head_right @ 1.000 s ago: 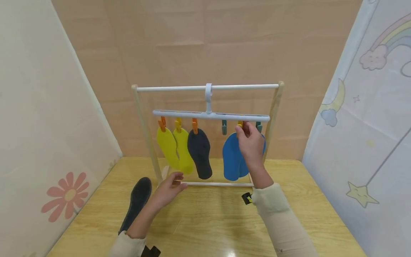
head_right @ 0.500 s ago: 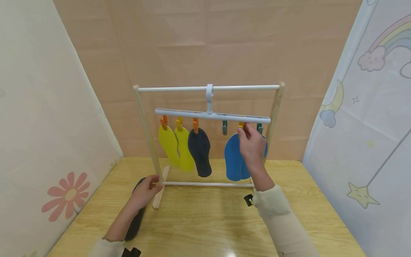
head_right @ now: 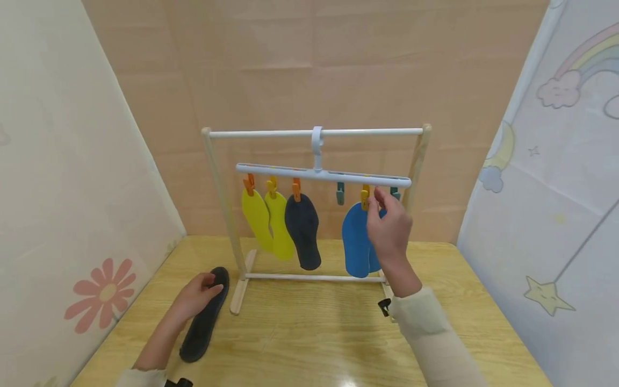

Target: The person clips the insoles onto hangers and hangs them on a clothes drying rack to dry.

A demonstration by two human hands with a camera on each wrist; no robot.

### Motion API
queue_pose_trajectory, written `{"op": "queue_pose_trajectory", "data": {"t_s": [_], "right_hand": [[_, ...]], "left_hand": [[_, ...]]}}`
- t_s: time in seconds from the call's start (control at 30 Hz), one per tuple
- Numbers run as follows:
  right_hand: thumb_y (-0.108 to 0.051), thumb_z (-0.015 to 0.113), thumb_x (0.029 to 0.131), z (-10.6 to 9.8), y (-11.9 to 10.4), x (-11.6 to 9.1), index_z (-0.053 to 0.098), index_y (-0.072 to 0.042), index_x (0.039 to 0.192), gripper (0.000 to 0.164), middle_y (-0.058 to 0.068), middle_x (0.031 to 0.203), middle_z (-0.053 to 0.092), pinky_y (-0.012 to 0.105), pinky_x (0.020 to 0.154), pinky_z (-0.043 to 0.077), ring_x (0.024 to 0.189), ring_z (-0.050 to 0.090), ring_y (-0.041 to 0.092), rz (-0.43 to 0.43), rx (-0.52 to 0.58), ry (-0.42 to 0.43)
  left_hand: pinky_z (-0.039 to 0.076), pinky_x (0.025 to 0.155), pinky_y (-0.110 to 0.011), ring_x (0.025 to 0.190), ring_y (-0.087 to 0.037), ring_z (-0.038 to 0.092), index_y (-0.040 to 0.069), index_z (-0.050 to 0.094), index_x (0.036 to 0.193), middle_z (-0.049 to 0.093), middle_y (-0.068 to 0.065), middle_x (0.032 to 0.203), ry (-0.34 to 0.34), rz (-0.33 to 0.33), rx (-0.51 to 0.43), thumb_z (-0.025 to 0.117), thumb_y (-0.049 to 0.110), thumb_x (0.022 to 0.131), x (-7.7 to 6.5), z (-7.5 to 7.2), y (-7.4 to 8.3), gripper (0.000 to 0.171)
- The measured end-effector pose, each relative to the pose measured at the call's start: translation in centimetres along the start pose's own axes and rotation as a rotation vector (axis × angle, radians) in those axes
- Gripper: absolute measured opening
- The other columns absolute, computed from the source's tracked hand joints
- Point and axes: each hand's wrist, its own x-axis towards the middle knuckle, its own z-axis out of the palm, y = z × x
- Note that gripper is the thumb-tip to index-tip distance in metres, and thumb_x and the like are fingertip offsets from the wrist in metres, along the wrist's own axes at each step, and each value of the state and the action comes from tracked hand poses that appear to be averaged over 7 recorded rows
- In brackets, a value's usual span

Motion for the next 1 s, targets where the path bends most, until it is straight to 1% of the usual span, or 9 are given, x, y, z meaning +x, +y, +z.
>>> {"op": "queue_pose_trajectory", "data": {"t_s": [0.17, 0.23, 0.3, 0.37, 0.47, 0.53, 0.67, 0.77, 1.0], "right_hand": [[0.000, 0.065, 0.095, -0.1, -0.5, -0.2, 0.072, 0.007, 0.108, 0.016, 0.020, 0.102, 0.072, 0.004, 0.078, 0.040, 0.085, 0.068, 0.033, -0.104, 0.017, 0.076], [0.001, 0.064, 0.094, 0.0, -0.9, -0.3, 0.071, 0.008, 0.106, 0.015, 0.021, 0.099, 0.071, 0.005, 0.078, 0.041, 0.083, 0.066, 0.033, -0.137, 0.031, 0.048], [0.001, 0.064, 0.095, 0.1, -1.4, -0.5, 0.070, 0.007, 0.109, 0.017, 0.020, 0.102, 0.072, 0.007, 0.078, 0.044, 0.085, 0.067, 0.031, -0.144, 0.047, -0.020], [-0.002, 0.063, 0.096, 0.2, -2.0, -0.7, 0.069, 0.006, 0.116, 0.022, 0.019, 0.108, 0.073, 0.015, 0.081, 0.051, 0.089, 0.069, 0.031, -0.121, 0.055, -0.119], [-0.008, 0.061, 0.099, 0.2, -2.9, -0.8, 0.062, 0.003, 0.130, 0.034, 0.018, 0.124, 0.070, 0.035, 0.088, 0.058, 0.102, 0.071, 0.033, -0.046, 0.045, -0.272], [-0.012, 0.060, 0.100, 0.3, -3.4, -0.9, 0.055, 0.003, 0.140, 0.042, 0.021, 0.133, 0.064, 0.049, 0.091, 0.056, 0.111, 0.068, 0.036, -0.002, 0.021, -0.372], [-0.022, 0.058, 0.103, 0.9, -4.0, -0.9, 0.035, 0.002, 0.154, 0.061, 0.025, 0.147, 0.052, 0.058, 0.097, 0.052, 0.123, 0.060, 0.043, 0.065, -0.035, -0.533], [-0.026, 0.058, 0.103, 1.3, -4.3, -0.8, 0.025, 0.002, 0.158, 0.070, 0.026, 0.153, 0.044, 0.059, 0.102, 0.048, 0.129, 0.055, 0.045, 0.110, -0.048, -0.574], [-0.027, 0.059, 0.103, 2.4, -4.4, -0.2, 0.017, -0.001, 0.160, 0.075, 0.022, 0.161, 0.033, 0.058, 0.110, 0.041, 0.141, 0.043, 0.042, 0.186, -0.044, -0.570]], "left_hand": [[0.045, 0.101, -0.061, 0.128, -0.053, 0.049, -0.015, 0.045, 0.139, 0.050, -0.035, 0.141, -0.016, -0.031, 0.026, 0.061, 0.027, 0.101, -0.2, 0.1, -1.2, 0.059], [0.045, 0.100, -0.062, 0.127, -0.054, 0.049, -0.015, 0.045, 0.138, 0.050, -0.036, 0.140, -0.017, -0.046, 0.043, 0.061, 0.027, 0.101, -0.3, 0.2, -1.6, 0.059], [0.046, 0.099, -0.062, 0.127, -0.055, 0.049, -0.016, 0.046, 0.137, 0.050, -0.037, 0.139, -0.016, -0.056, 0.063, 0.062, 0.026, 0.100, -0.3, 0.4, -2.1, 0.058], [0.046, 0.098, -0.063, 0.126, -0.056, 0.048, -0.016, 0.046, 0.137, 0.050, -0.038, 0.139, -0.018, -0.066, 0.074, 0.062, 0.025, 0.099, -0.4, 0.6, -2.5, 0.058], [0.048, 0.096, -0.063, 0.124, -0.058, 0.049, -0.017, 0.046, 0.136, 0.049, -0.039, 0.137, -0.028, -0.073, 0.073, 0.064, 0.024, 0.098, -0.3, 0.8, -2.9, 0.059], [0.049, 0.094, -0.062, 0.122, -0.058, 0.050, -0.017, 0.046, 0.135, 0.050, -0.040, 0.135, -0.034, -0.080, 0.074, 0.066, 0.025, 0.097, -0.3, 0.9, -3.1, 0.060], [0.051, 0.090, -0.061, 0.115, -0.057, 0.054, -0.018, 0.048, 0.133, 0.052, -0.041, 0.129, -0.026, -0.091, 0.102, 0.069, 0.025, 0.094, -0.1, 1.0, -3.5, 0.062], [0.050, 0.090, -0.062, 0.114, -0.058, 0.053, -0.018, 0.048, 0.132, 0.052, -0.041, 0.128, -0.016, -0.098, 0.130, 0.070, 0.026, 0.093, 0.0, 1.1, -3.7, 0.063], [0.048, 0.093, -0.063, 0.114, -0.060, 0.051, -0.020, 0.046, 0.133, 0.050, -0.043, 0.127, -0.015, -0.118, 0.194, 0.071, 0.029, 0.092, 0.6, 1.5, -4.3, 0.068]]}}
